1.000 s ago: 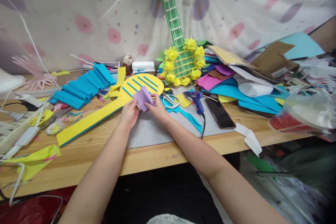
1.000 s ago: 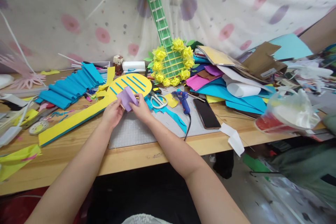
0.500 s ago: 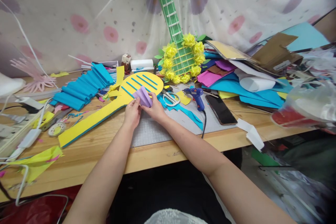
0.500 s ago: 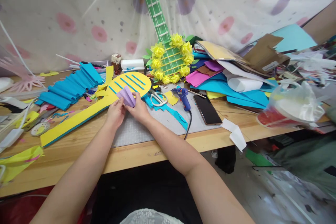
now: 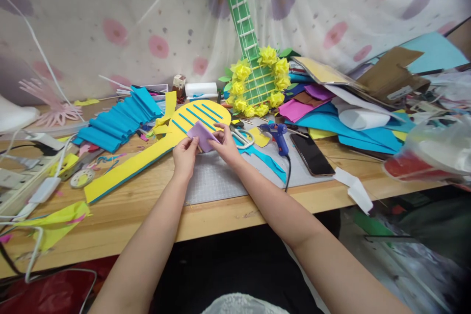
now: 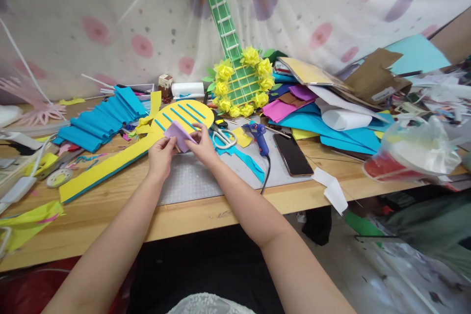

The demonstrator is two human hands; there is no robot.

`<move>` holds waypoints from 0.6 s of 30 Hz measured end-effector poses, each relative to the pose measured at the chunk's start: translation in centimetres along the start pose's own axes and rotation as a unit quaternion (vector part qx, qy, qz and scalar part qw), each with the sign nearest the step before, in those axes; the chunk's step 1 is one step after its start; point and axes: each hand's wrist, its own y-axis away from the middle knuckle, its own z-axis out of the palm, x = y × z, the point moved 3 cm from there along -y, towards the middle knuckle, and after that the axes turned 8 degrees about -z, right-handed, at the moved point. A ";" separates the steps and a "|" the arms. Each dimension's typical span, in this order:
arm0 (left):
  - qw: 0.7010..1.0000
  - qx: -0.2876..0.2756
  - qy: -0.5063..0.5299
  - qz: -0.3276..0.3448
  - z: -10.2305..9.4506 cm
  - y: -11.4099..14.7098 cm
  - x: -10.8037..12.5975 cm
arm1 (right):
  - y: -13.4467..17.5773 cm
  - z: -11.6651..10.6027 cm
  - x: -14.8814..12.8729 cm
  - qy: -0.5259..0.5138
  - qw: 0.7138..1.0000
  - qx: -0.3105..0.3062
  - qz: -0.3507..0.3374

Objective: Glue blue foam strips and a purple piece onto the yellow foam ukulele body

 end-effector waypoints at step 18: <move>0.991 0.029 0.108 -0.069 -0.1 -0.2 -0.2 | -0.6 -1.1 0.2 -0.031 0.997 0.049 0.057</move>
